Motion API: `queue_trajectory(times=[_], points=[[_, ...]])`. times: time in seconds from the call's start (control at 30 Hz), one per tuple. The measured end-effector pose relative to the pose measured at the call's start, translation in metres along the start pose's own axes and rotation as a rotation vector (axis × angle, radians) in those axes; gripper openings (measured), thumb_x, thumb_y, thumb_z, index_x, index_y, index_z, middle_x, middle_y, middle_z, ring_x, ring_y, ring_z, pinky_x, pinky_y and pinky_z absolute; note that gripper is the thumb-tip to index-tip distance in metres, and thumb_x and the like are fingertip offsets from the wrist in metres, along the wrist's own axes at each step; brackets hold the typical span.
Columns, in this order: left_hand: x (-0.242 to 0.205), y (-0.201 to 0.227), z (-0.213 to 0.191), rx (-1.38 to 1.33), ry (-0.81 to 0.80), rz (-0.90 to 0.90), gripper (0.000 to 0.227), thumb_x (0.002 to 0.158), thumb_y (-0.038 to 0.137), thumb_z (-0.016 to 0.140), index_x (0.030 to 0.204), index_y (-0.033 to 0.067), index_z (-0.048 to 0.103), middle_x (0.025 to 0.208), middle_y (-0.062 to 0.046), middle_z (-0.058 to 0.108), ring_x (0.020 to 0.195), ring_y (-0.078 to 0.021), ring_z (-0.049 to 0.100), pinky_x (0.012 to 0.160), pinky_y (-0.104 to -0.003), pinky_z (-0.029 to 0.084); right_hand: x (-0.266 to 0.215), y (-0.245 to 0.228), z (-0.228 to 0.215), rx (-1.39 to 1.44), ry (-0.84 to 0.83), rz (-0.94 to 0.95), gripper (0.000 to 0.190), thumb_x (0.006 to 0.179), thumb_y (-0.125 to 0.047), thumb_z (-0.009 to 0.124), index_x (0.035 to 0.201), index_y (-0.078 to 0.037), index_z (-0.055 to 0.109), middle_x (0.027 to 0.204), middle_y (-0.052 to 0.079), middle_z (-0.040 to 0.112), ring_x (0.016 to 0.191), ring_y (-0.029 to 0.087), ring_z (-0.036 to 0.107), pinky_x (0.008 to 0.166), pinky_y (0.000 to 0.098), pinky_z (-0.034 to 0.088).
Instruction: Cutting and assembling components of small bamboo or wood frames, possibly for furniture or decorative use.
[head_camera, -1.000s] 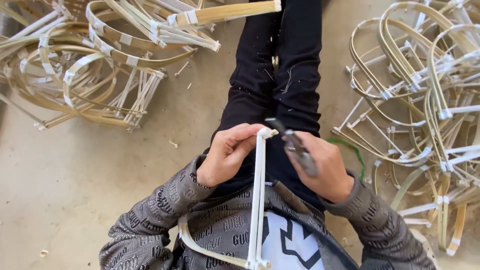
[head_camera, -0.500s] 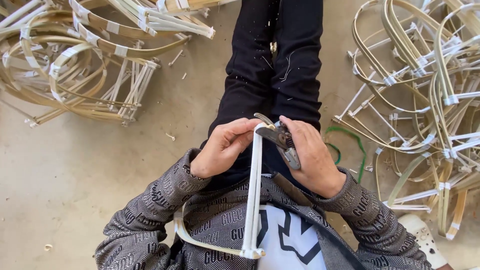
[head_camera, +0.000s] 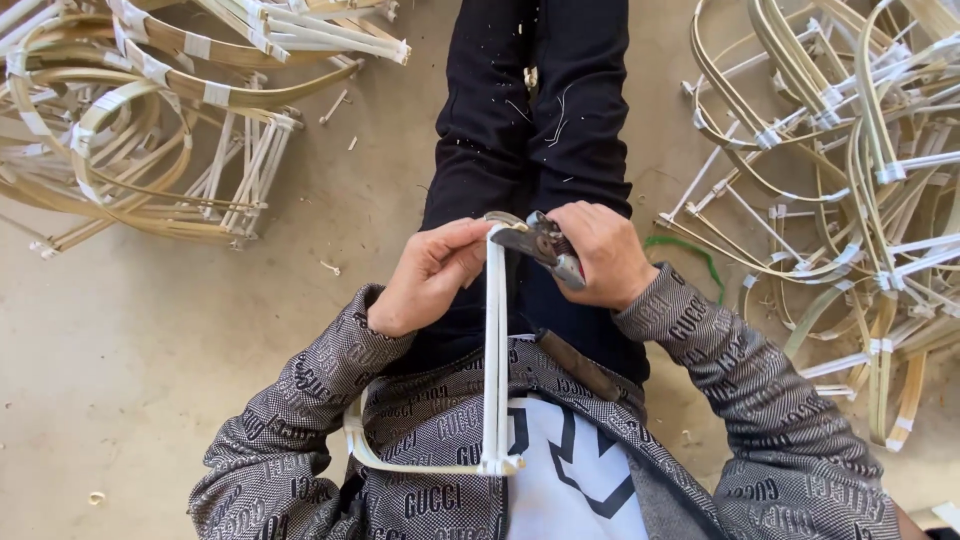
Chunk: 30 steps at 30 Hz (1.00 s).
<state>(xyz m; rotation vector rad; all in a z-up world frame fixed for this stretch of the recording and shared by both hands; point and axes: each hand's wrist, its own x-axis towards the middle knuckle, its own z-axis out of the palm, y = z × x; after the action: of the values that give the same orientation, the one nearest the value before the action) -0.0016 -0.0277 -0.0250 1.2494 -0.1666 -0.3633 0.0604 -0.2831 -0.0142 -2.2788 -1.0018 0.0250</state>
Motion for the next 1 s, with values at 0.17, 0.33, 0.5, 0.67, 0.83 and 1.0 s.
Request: queue_trajectory(times=[0.17, 0.33, 0.5, 0.67, 0.83, 1.0], points=[[-0.008, 0.03, -0.005, -0.025, 0.019, 0.009, 0.027, 0.109, 0.002, 0.055, 0.135, -0.0012, 0.064, 0.094, 0.003, 0.063, 0.075, -0.0013, 0.051, 0.066, -0.018, 0.044, -0.001, 0.033, 0.011, -0.068, -0.052, 0.329, 0.029, 0.089, -0.025, 0.079, 0.105, -0.006, 0.064, 0.085, 0.012, 0.068, 0.08, 0.032, 0.069, 0.072, 0.041, 0.054], [-0.01, 0.053, -0.01, -0.011, 0.051, 0.022, 0.027, 0.108, 0.005, 0.056, 0.132, -0.0025, 0.064, 0.107, -0.001, 0.07, 0.091, -0.0062, 0.064, 0.079, -0.021, 0.054, 0.053, -0.037, -0.034, -0.405, 0.254, -0.123, 0.096, 0.064, -0.05, 0.083, 0.134, 0.006, 0.049, 0.116, 0.026, 0.065, 0.106, 0.043, 0.064, 0.093, 0.0464, 0.05], [-0.007, 0.052, 0.002, 0.183, -0.033, 0.051, 0.025, 0.107, 0.008, 0.059, 0.129, 0.0011, 0.068, 0.105, -0.002, 0.071, 0.087, -0.0079, 0.065, 0.078, -0.023, 0.056, 0.011, -0.042, -0.056, 0.248, 0.026, 0.143, 0.051, 0.09, -0.022, 0.075, 0.133, 0.0, 0.06, 0.125, 0.018, 0.067, 0.114, 0.032, 0.066, 0.102, 0.0388, 0.051], [-0.006, 0.047, 0.019, 0.285, -0.165, 0.026, 0.024, 0.104, 0.009, 0.061, 0.126, 0.0038, 0.069, 0.098, -0.005, 0.076, 0.085, -0.01, 0.071, 0.079, -0.025, 0.059, 0.003, -0.067, -0.078, 0.633, -0.114, 0.412, 0.029, 0.094, -0.014, 0.071, 0.121, -0.001, 0.07, 0.11, 0.007, 0.07, 0.097, 0.014, 0.069, 0.087, 0.0254, 0.055], [-0.008, 0.051, 0.023, 0.379, -0.199, 0.13, 0.021, 0.103, 0.007, 0.063, 0.123, 0.0016, 0.068, 0.095, -0.01, 0.075, 0.087, -0.0161, 0.075, 0.079, -0.027, 0.061, 0.008, -0.076, -0.077, 0.701, -0.231, 0.417, 0.015, 0.091, -0.008, 0.074, 0.103, 0.0, 0.074, 0.098, 0.006, 0.074, 0.087, 0.014, 0.072, 0.076, 0.025, 0.057], [-0.01, 0.04, 0.027, 0.383, -0.208, 0.145, 0.02, 0.102, 0.007, 0.063, 0.121, 0.0, 0.068, 0.093, -0.011, 0.074, 0.084, -0.0169, 0.074, 0.077, -0.027, 0.06, 0.012, -0.08, -0.08, 0.559, -0.255, 0.284, 0.012, 0.088, -0.008, 0.076, 0.098, -0.001, 0.074, 0.093, 0.006, 0.074, 0.083, 0.014, 0.072, 0.072, 0.0246, 0.057]])
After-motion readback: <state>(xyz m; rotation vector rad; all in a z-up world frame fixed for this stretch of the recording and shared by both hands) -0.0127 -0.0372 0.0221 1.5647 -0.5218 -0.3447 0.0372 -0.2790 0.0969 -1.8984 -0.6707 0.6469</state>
